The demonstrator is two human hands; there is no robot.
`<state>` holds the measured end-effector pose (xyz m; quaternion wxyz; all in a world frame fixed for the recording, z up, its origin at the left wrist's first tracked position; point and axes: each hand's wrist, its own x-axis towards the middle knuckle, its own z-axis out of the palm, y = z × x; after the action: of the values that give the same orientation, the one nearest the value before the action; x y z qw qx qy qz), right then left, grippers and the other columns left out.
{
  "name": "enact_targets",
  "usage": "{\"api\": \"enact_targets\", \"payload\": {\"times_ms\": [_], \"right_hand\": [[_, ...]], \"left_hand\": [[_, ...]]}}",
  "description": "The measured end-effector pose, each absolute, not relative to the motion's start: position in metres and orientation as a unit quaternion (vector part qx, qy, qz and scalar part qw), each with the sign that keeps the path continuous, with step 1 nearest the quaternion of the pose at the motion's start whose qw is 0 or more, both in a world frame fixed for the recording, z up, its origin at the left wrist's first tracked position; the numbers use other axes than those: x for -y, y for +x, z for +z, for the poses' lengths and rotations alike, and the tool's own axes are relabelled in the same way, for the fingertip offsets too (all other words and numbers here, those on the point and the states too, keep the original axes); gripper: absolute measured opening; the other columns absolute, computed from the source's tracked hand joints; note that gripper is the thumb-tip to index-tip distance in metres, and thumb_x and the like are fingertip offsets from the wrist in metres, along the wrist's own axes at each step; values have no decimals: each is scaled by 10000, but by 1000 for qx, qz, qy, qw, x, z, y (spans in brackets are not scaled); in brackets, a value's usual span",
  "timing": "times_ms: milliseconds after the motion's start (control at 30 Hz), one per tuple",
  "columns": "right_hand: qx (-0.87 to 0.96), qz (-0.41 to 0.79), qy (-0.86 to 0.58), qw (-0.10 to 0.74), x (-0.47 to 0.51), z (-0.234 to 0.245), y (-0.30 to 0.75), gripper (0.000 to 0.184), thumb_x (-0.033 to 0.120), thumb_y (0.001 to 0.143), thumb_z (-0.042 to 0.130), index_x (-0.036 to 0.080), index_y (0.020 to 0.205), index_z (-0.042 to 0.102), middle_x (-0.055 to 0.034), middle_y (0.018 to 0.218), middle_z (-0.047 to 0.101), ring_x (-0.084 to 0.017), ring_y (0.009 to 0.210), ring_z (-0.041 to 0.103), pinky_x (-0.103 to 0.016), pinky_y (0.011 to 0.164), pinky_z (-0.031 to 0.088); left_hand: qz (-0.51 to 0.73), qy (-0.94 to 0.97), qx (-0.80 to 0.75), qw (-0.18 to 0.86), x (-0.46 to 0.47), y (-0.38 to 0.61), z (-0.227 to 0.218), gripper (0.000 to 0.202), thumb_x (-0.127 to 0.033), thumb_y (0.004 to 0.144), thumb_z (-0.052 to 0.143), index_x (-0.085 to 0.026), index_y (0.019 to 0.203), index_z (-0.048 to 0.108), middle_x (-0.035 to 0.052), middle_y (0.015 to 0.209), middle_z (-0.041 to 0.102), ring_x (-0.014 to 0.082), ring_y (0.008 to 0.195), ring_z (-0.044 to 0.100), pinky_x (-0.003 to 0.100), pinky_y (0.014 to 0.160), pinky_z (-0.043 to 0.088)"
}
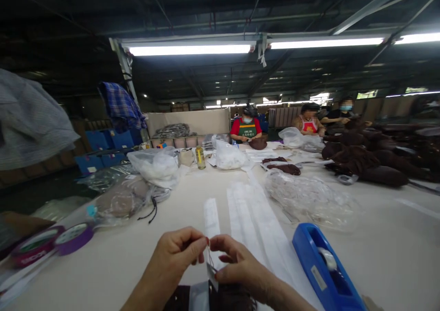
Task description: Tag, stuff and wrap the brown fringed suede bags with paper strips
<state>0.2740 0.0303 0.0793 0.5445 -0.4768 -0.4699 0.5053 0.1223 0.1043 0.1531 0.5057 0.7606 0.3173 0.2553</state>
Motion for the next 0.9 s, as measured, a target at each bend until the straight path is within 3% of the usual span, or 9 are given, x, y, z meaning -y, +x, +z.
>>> {"api": "enact_targets", "payload": {"times_ms": [100, 267, 367, 467, 600, 700, 767, 833, 900], "right_hand": [[494, 531, -439, 530, -36, 64, 258, 507, 148, 493, 709, 236, 983, 615, 9, 1021, 602, -192, 980, 517, -320, 871, 328], [471, 575, -387, 546, -42, 51, 235, 257, 226, 540, 734, 147, 774, 663, 6, 686, 605, -125, 661, 534, -257, 657, 390], [470, 593, -388, 526, -38, 46, 233, 181, 254, 576, 712, 125, 694, 665, 11, 600, 584, -97, 568, 508, -224, 581, 380], [485, 577, -466, 463, -32, 41, 241, 128, 199, 582, 673, 138, 694, 672, 34, 556, 557, -71, 495, 456, -186, 480, 328], [566, 409, -636, 328, -31, 47, 261, 136, 131, 610, 538, 163, 646, 665, 35, 503, 516, -89, 469, 441, -189, 427, 284], [638, 231, -694, 242, -34, 58, 268, 192, 86, 617, 474, 164, 611, 650, -20, 594, 593, -151, 598, 534, -253, 560, 381], [675, 135, -683, 244, -38, 63, 262, 290, 41, 586, 455, 171, 737, 665, -71, 850, 647, -217, 836, 559, -333, 749, 394], [691, 132, -644, 300, -43, 65, 248, 498, 21, 563, 445, 192, 997, 620, -82, 1107, 579, -230, 991, 512, -353, 846, 368], [686, 233, -584, 367, -49, 64, 229, 605, 37, 591, 454, 211, 1168, 504, -62, 1136, 556, -187, 937, 537, -294, 791, 407]], "left_hand": [[261, 750, -326, 514, -102, 118, 168, 278, -418, 657, 576, -150, 585, 600, -9, 499, 549, 106, 497, 458, 213, 506, 344], [273, 749, -347, 494, -100, 111, 180, 270, -416, 651, 580, -154, 587, 584, -14, 504, 544, 110, 515, 456, 217, 520, 347], [250, 761, -369, 471, -105, 103, 180, 288, -436, 660, 559, -152, 623, 589, -9, 522, 556, 112, 521, 454, 218, 524, 338], [176, 799, -411, 403, -113, 94, 178, 286, -429, 657, 513, -156, 617, 586, -11, 492, 531, 118, 485, 436, 225, 493, 303], [65, 871, -423, 241, -120, 82, 171, 191, -319, 675, 489, -178, 573, 568, -12, 523, 533, 139, 546, 487, 230, 539, 296], [14, 891, -411, 193, -123, 76, 156, 158, -269, 702, 481, -187, 612, 582, 0, 618, 589, 156, 639, 527, 233, 578, 299], [5, 893, -405, 197, -123, 76, 141, 156, -245, 716, 462, -188, 639, 586, 7, 651, 609, 159, 668, 540, 232, 585, 305], [7, 893, -400, 208, -122, 76, 125, 161, -236, 723, 451, -189, 658, 591, 8, 659, 617, 157, 666, 544, 230, 579, 308], [10, 892, -389, 230, -122, 76, 112, 174, -225, 725, 438, -189, 671, 600, 5, 665, 623, 150, 652, 543, 229, 574, 311]]}}
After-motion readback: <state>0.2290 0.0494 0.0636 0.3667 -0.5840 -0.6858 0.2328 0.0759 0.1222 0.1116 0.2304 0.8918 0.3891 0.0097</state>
